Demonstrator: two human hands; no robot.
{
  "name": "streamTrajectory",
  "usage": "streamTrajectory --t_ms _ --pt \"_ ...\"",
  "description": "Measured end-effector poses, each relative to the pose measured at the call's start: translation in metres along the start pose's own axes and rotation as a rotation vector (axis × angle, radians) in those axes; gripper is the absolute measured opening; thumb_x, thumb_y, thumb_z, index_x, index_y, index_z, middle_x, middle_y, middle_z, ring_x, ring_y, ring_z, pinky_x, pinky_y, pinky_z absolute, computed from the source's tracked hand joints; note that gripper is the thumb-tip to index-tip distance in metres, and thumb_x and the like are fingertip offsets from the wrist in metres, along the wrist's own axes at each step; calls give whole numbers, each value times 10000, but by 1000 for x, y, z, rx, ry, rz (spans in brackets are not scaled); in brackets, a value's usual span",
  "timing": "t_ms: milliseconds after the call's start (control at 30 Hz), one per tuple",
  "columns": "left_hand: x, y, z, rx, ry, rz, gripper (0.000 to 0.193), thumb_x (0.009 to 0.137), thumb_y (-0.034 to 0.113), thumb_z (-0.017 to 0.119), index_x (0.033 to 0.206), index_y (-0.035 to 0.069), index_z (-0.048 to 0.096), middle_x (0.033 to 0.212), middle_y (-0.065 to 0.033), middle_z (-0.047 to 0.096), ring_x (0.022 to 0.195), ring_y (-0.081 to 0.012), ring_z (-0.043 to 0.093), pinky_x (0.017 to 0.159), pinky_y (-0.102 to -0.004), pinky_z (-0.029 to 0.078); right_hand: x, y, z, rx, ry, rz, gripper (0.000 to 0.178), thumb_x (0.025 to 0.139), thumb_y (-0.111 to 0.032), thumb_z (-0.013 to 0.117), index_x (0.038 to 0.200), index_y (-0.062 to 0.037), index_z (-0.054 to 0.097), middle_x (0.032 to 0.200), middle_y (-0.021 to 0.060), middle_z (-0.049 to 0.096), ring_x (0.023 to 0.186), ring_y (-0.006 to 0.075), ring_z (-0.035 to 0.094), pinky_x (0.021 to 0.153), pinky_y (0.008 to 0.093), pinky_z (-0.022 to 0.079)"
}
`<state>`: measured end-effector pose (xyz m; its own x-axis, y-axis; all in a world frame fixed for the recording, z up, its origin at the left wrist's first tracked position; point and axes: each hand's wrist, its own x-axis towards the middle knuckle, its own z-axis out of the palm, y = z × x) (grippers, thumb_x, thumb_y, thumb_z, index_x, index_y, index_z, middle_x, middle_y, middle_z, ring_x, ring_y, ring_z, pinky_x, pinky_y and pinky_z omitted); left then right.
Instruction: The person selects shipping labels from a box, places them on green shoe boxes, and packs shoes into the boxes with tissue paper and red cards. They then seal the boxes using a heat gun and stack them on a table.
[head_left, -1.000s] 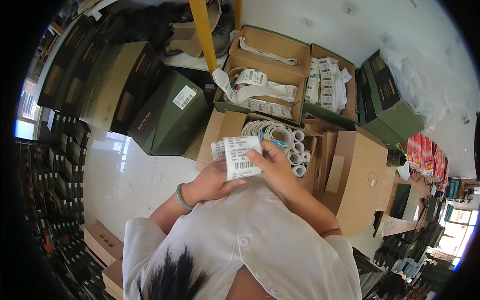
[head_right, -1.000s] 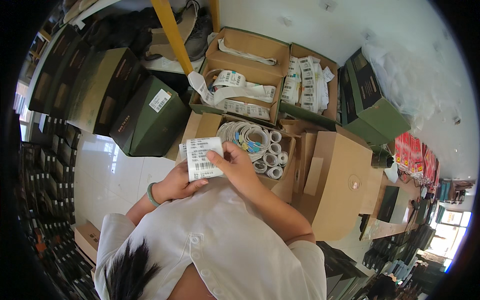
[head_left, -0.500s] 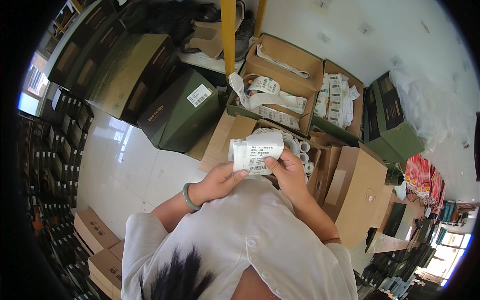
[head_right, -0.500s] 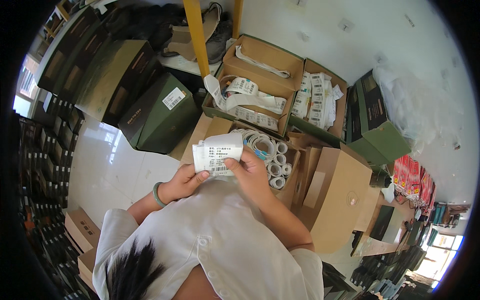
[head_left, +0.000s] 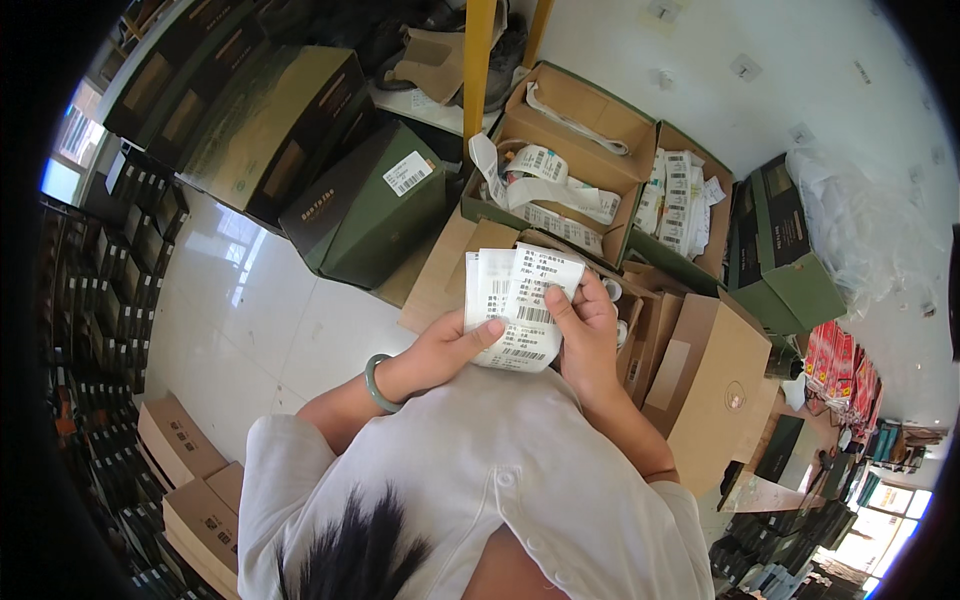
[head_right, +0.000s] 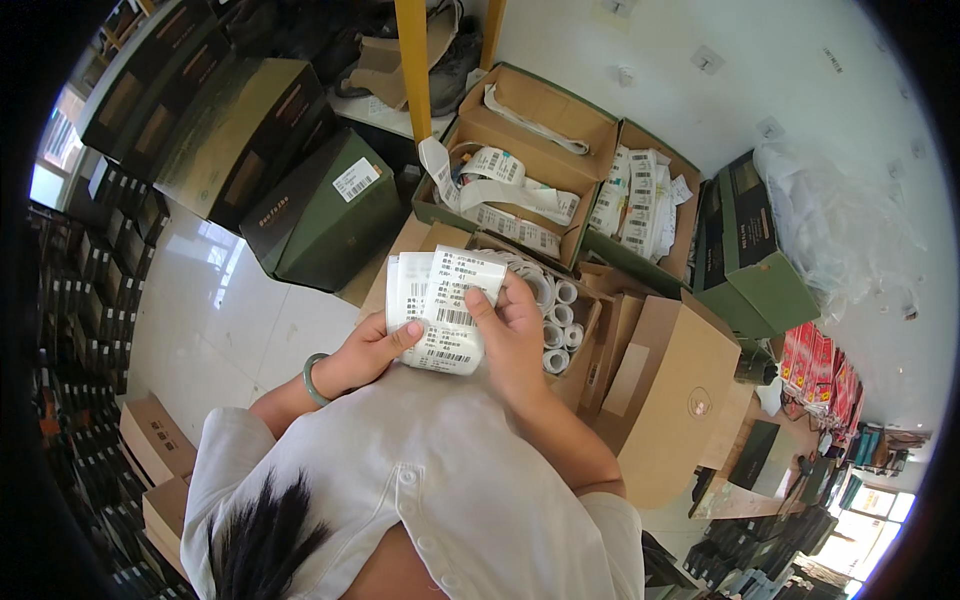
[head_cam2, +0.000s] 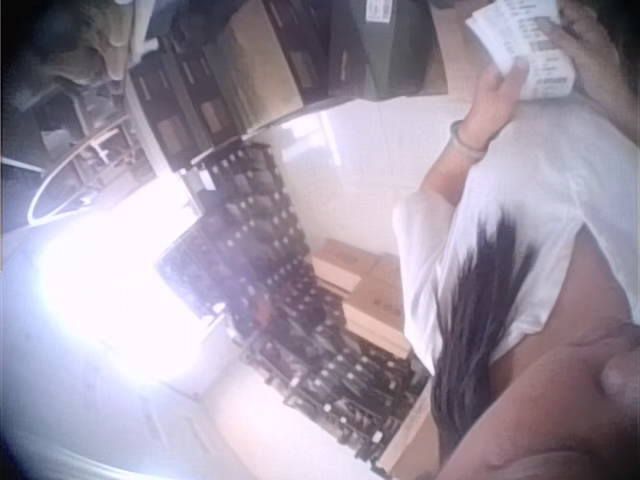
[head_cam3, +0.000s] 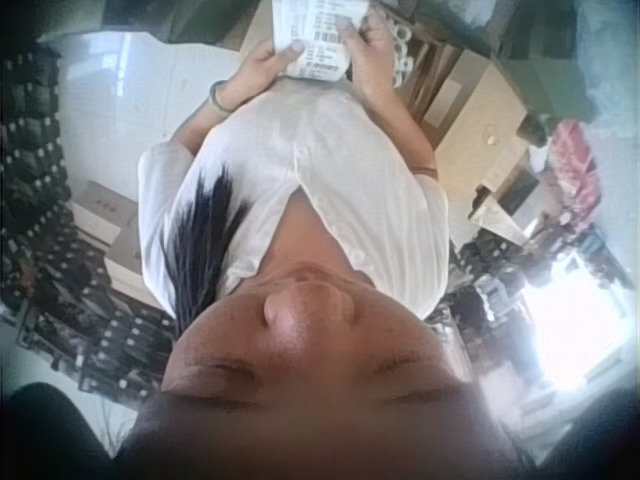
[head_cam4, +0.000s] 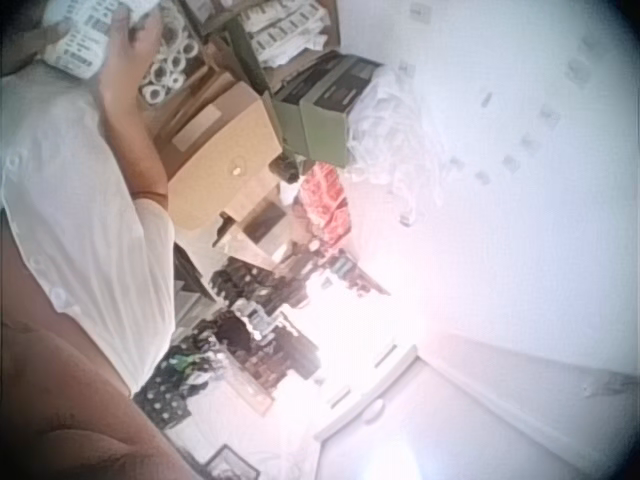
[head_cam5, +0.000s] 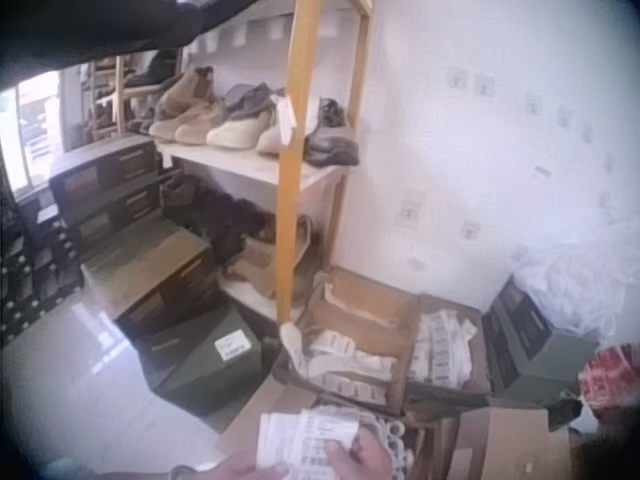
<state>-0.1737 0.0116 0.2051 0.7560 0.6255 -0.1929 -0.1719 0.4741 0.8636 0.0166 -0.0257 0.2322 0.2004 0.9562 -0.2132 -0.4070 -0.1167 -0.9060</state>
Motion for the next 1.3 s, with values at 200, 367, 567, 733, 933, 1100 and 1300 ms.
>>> streamTrajectory --t_ms 200,367,567,733,933,1100,1300 --pt "-1 -2 6 117 95 86 396 1044 258 485 1336 -7 521 1270 -68 604 1157 -130 545 989 -309 449 -23 11 4 -26 -17 -58 362 930 -58 653 1261 -7 517 1132 71 657 1029 137 612 927 295 484" --pt "-1 1 10 -72 120 49 387 1044 251 484 1325 -12 526 1282 -72 600 1165 -140 549 995 -316 449 -22 16 -14 -21 -16 -90 311 907 -22 668 1204 -2 578 1157 68 663 1060 140 609 945 303 477" --pt "2 2 9 -177 114 118 379 1043 234 487 1332 -8 523 1295 -72 596 1168 -145 554 1002 -315 445 -25 26 -26 195 -12 -134 310 899 -3 669 1199 -12 595 1179 72 663 1073 146 612 959 313 470" --pt "8 0 6 -102 138 114 351 1024 171 514 1329 -3 523 1300 -95 604 1180 -182 574 1007 -351 456 -25 24 -22 115 -6 -180 308 902 -12 671 1199 -14 588 1182 75 657 1069 144 609 962 316 469" --pt "11 0 9 -153 151 99 353 1034 205 510 1319 -1 533 1252 -56 619 1132 -129 569 979 -299 458 -18 28 -16 7 15 -225 305 920 -21 656 1207 -6 554 1168 66 640 1067 136 595 945 305 475" --pt "13 0 9 -77 125 81 360 1019 184 538 1333 10 513 1280 -55 596 1149 -126 550 981 -300 455 -13 25 -10 18 15 -175 339 915 0 653 1218 -11 502 1169 64 619 1063 134 588 941 301 473" --pt "17 3 8 104 -24 88 430 969 83 592 1375 26 463 1304 -54 573 1187 -127 523 995 -310 442 -11 31 1 -109 -4 -337 353 901 11 658 1213 -10 492 1165 72 582 1036 155 591 935 294 463"
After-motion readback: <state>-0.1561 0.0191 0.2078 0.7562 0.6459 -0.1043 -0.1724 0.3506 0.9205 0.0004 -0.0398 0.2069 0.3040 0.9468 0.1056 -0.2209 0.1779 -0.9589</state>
